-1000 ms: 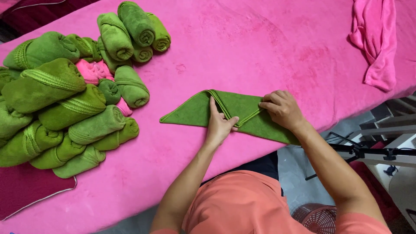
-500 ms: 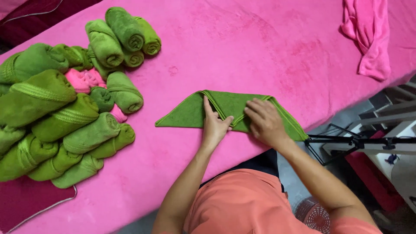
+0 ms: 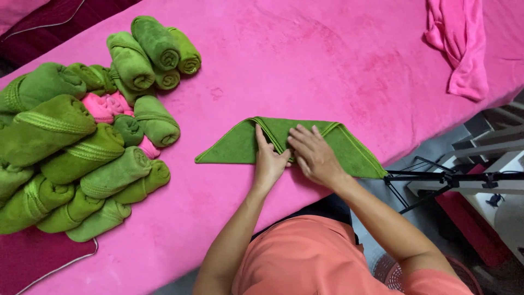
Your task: Folding and rolling small towels into decorative shapes on a massage table
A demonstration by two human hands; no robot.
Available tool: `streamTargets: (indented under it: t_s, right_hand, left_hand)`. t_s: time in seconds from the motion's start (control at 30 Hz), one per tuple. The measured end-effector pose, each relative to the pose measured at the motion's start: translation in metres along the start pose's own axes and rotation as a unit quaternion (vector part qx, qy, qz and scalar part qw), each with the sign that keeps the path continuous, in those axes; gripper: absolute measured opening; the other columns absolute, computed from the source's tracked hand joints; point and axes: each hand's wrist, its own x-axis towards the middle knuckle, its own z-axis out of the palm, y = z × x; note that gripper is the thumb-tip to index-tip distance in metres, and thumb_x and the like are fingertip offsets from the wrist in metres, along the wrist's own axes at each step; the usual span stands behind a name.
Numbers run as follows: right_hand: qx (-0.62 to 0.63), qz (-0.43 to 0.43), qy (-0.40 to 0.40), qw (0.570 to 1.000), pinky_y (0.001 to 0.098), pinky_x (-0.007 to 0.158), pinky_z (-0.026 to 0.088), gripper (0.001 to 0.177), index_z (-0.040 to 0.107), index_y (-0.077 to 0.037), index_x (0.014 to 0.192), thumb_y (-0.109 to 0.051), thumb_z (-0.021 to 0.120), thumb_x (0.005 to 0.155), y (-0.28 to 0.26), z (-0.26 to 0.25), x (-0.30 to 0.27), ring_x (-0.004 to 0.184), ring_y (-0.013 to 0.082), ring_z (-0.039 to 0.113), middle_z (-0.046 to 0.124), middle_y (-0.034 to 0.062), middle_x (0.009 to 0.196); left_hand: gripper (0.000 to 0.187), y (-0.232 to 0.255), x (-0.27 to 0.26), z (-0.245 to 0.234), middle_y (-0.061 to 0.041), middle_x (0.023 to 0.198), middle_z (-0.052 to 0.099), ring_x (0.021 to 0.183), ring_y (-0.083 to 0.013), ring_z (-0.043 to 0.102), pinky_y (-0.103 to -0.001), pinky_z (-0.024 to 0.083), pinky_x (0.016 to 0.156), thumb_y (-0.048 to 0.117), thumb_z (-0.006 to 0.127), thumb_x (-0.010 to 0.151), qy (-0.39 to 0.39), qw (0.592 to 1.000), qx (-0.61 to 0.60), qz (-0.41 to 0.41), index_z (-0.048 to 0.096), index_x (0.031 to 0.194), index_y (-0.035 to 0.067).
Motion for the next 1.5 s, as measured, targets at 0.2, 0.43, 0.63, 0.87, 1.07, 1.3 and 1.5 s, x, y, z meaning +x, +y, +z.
streamTargets:
  t_s: [0.2, 0.43, 0.63, 0.87, 1.07, 1.3, 1.5]
  right_hand:
    - [-0.05, 0.015, -0.016, 0.999, 0.0502, 0.127, 0.026, 0.043, 0.063, -0.008, 0.145, -0.024, 0.061, 0.105, 0.014, -0.009, 0.011, 0.146, 0.0344, 0.051, 0.06, 0.0152, 0.152]
    - [-0.09, 0.028, -0.117, 0.989, 0.0545, 0.127, 0.02, 0.058, 0.047, -0.012, 0.159, -0.039, 0.052, 0.108, 0.013, -0.006, 0.008, 0.155, 0.0349, 0.037, 0.042, 0.0151, 0.167]
    - [-0.137, 0.115, -0.202, 0.963, 0.0714, 0.122, 0.011, 0.063, 0.039, -0.028, 0.165, -0.053, 0.043, 0.107, 0.002, -0.017, 0.018, 0.159, 0.0457, 0.018, 0.027, 0.0131, 0.174]
    - [-0.151, 0.153, -0.231, 0.949, 0.0804, 0.116, 0.016, 0.072, 0.038, -0.041, 0.163, -0.07, 0.045, 0.097, 0.001, -0.033, 0.011, 0.159, 0.0479, 0.014, 0.023, 0.0109, 0.175]
    - [-0.18, 0.198, -0.245, 0.932, 0.0746, 0.12, 0.021, 0.085, 0.038, -0.034, 0.164, -0.079, 0.045, 0.092, 0.006, -0.043, -0.012, 0.159, 0.0475, 0.018, 0.022, 0.0144, 0.176]
    - [-0.17, 0.253, -0.031, 0.952, 0.0558, 0.109, 0.048, 0.08, 0.063, -0.008, 0.147, -0.054, 0.081, 0.084, 0.016, -0.062, -0.051, 0.129, 0.0448, 0.062, 0.063, 0.0258, 0.138]
    - [0.012, 0.539, -0.089, 0.837, 0.0527, 0.095, 0.057, 0.085, 0.064, -0.014, 0.143, -0.048, 0.094, 0.071, 0.049, -0.102, -0.09, 0.116, 0.0399, 0.071, 0.076, 0.0208, 0.118]
  left_hand:
    - [0.124, 0.008, -0.001, -0.003, -0.022, 0.107, 0.068, 0.087, -0.0387, 0.078, -0.044, 0.066, 0.068, 0.002, 0.08, 0.082, 0.017, 0.997, 0.08, 0.008, -0.006, 0.169, 0.02]
    - [0.104, 0.001, 0.003, -0.018, -0.022, 0.154, 0.031, 0.139, -0.0498, 0.035, -0.069, 0.037, 0.111, 0.047, 0.08, 0.08, 0.07, 0.805, 0.507, 0.299, 0.031, 0.166, 0.016]
    - [0.09, -0.003, 0.024, -0.041, -0.022, 0.175, 0.015, 0.161, -0.0461, 0.016, -0.072, 0.013, 0.124, 0.059, 0.059, 0.093, -0.052, 0.786, 0.511, 0.344, 0.026, 0.169, 0.025]
    - [0.092, -0.005, 0.024, -0.041, -0.032, 0.172, 0.013, 0.16, -0.0529, 0.013, -0.07, 0.012, 0.126, 0.067, 0.059, 0.089, -0.046, 0.793, 0.505, 0.338, 0.027, 0.168, 0.032]
    - [0.103, -0.006, 0.02, -0.041, -0.037, 0.169, 0.012, 0.158, -0.059, 0.011, -0.073, 0.013, 0.124, 0.089, 0.051, 0.084, -0.045, 0.798, 0.502, 0.329, 0.027, 0.168, 0.034]
    - [0.09, 0.009, 0.011, -0.039, -0.029, 0.173, 0.0, 0.162, -0.0466, -0.003, -0.069, 0.002, 0.125, 0.072, 0.053, 0.096, -0.077, 0.782, 0.525, 0.327, 0.02, 0.169, 0.03]
    - [0.108, -0.018, 0.006, -0.02, -0.021, 0.175, 0.019, 0.162, -0.0386, 0.017, -0.063, 0.015, 0.129, 0.079, 0.061, 0.084, -0.142, 0.731, 0.53, 0.406, 0.031, 0.166, 0.016]
